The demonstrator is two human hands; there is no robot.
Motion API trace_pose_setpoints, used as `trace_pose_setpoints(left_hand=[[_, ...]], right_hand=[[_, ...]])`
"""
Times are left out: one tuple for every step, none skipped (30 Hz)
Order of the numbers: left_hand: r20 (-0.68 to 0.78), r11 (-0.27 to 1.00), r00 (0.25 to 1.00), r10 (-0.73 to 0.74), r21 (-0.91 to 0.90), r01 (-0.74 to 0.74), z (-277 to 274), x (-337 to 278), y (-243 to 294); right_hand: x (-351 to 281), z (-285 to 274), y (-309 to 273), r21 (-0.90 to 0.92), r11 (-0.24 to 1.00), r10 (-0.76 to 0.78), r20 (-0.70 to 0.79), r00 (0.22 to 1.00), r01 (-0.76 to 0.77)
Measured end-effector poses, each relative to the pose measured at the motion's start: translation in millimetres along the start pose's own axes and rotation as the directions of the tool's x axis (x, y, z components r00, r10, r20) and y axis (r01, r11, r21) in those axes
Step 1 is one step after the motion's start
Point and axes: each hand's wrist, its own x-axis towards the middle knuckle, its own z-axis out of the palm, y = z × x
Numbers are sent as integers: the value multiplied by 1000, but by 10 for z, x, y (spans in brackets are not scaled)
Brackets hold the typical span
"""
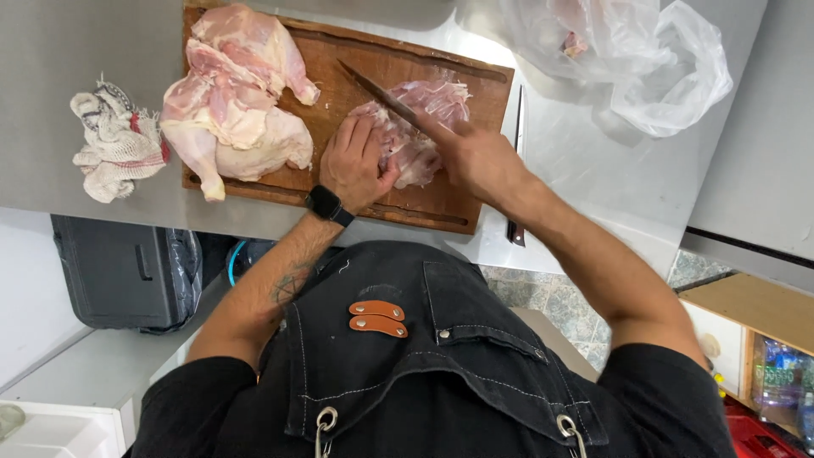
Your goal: Person is deboning and cutting raw chicken on a wooden board and placing pieces into a plastic bag.
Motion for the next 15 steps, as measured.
trace_pose_setpoints(left_hand=[[-4,1000,1000,3,2,-3,3,3,-17],[-7,1000,1000,-10,9,10,-1,-15,-24],[-9,1000,1000,-24,16,24,-5,-37,-29],[-11,999,1000,-28,20,28,2,-37,-36],[-12,999,999,-44,-9,44,15,-40,-37],[-5,997,998,-55,-46,55,19,-70,-20],[0,997,999,-55,-50,54,9,-98,-39],[-9,996,999,-44,-77,44,21,-88,-74],[-17,994,999,-34,-104,32,33,-75,-109],[-16,994,999,-32,-109,30,55,-66,-124],[-11,995,1000,-18,-99,17,73,-59,-142],[-7,996,1000,-5,-84,4,84,-48,-178],[-8,996,1000,-3,-84,2,89,-55,-169],[-5,998,1000,7,-55,-7,102,-51,-165],[-3,1000,1000,16,-26,-16,117,-46,-161]], right_hand=[[-130,-225,-33,-2,1000,-1,-5,1000,1],[-265,-443,-71,-17,999,31,88,996,-30],[-404,-655,-109,-35,998,64,180,982,-59],[-506,-747,-113,-36,998,60,181,982,-54],[-612,-835,-110,-144,987,96,201,975,-68],[-758,-901,-128,-245,965,143,217,966,-88],[-794,-769,-143,-242,966,148,221,964,-92],[-821,-647,-147,-220,972,132,197,971,-88],[-846,-528,-150,-198,977,117,173,978,-82],[-826,-530,-240,-197,976,123,173,977,-88],[-805,-532,-334,-187,978,123,152,981,-94],[-763,-535,-428,-177,980,119,128,985,-95],[-755,-475,-449,-177,980,119,126,985,-96],[-742,-418,-464,-200,974,140,146,979,-109],[-727,-360,-476,-223,967,161,165,973,-122]])
